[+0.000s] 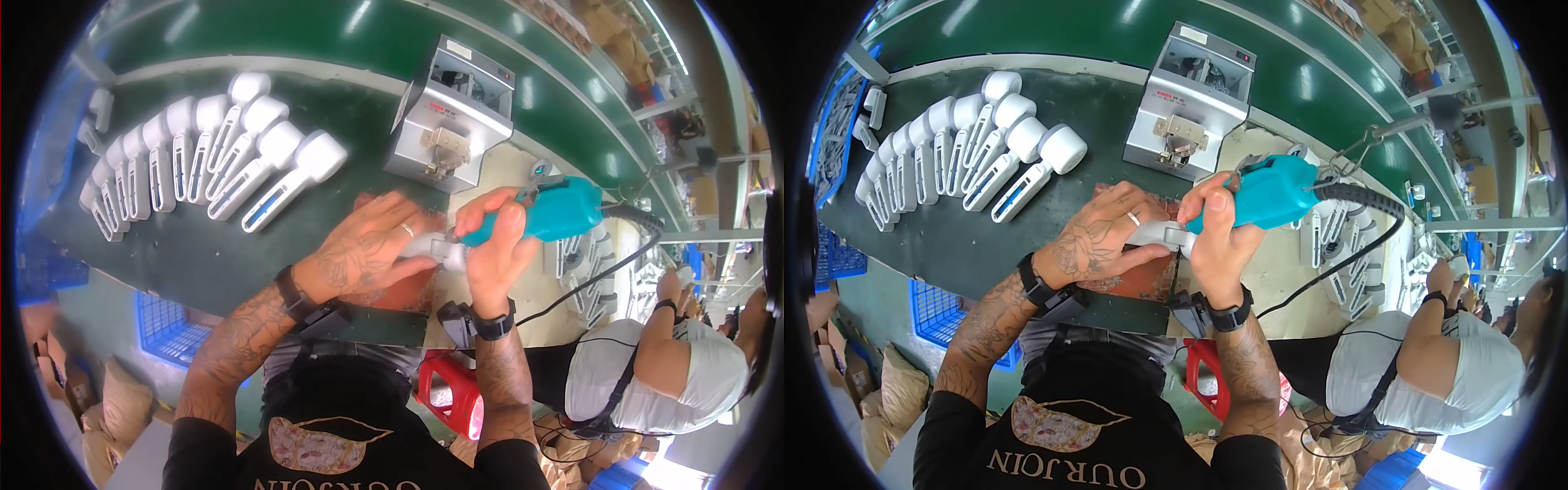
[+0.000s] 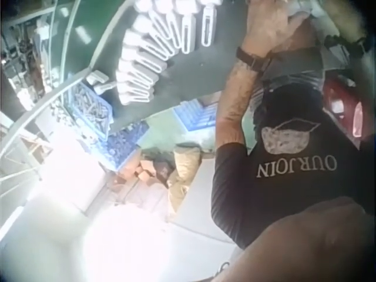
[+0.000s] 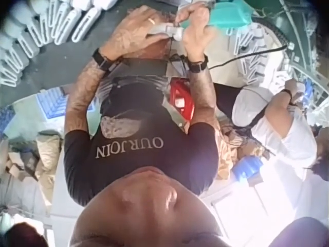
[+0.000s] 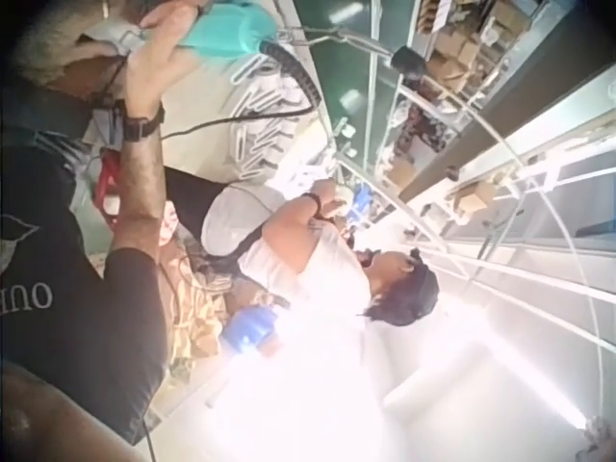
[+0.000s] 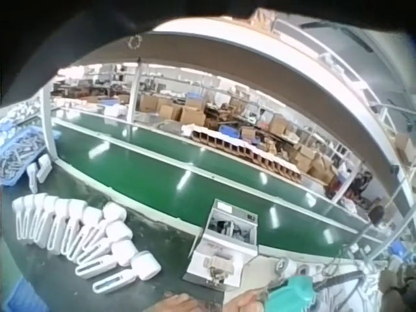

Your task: The person picks up a white lint remover, places it on a red block, and uses a power screwdriver to drive a screw into it. They repeat this process with several more units, occasionally using a manual screwdriver to adjust the components.

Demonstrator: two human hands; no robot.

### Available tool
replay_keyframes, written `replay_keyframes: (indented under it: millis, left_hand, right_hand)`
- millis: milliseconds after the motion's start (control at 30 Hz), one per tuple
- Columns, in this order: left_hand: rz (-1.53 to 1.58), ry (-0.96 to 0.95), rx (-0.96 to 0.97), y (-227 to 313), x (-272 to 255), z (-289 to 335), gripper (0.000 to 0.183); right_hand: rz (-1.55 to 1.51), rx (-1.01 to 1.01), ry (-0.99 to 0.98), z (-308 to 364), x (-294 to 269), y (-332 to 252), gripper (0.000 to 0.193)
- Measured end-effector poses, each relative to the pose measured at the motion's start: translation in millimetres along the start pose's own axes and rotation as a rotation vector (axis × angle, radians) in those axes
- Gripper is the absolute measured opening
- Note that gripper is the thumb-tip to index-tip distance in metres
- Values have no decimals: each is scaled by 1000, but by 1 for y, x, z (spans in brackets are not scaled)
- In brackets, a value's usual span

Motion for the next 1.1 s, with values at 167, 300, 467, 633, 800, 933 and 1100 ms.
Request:
replay_keyframes:
  millis: [167, 300, 467, 633, 800, 933, 1100]
  left_hand:
    - [24, 15, 21, 1, 0, 0, 38]
    - [41, 1, 9, 0, -1, 3, 37]
    - [22, 33, 37, -1, 0, 4, 36]
    - [37, 15, 35, 2, -1, 4, 40]
    - [37, -10, 19, -3, -1, 5, 38]
    - [55, 4, 31, 0, -1, 0, 35]
    - [13, 1, 30, 0, -3, 0, 38]
  right_hand:
    - [84, 52, 56, -13, 1, -15, 49]
    - [237, -145, 101, -52, 23, -28, 41]
    - [188, -206, 95, -77, 30, 0, 32]
    - [157, -188, 51, -73, 31, 5, 32]
    - [200, -29, 8, -54, 39, -6, 36]
    - [118, -30, 70, -14, 13, -32, 42]
    - [47, 34, 14, 19, -3, -32, 60]
Point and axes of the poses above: each hand's wrist, its own z-axis away from the middle knuckle, its own x-axis out of the palm, y = z × x, the point moved 5 cm from there along -z, towards the middle knuckle, and after that the axes turned 1 degree about -z, right-handed, at the moved point
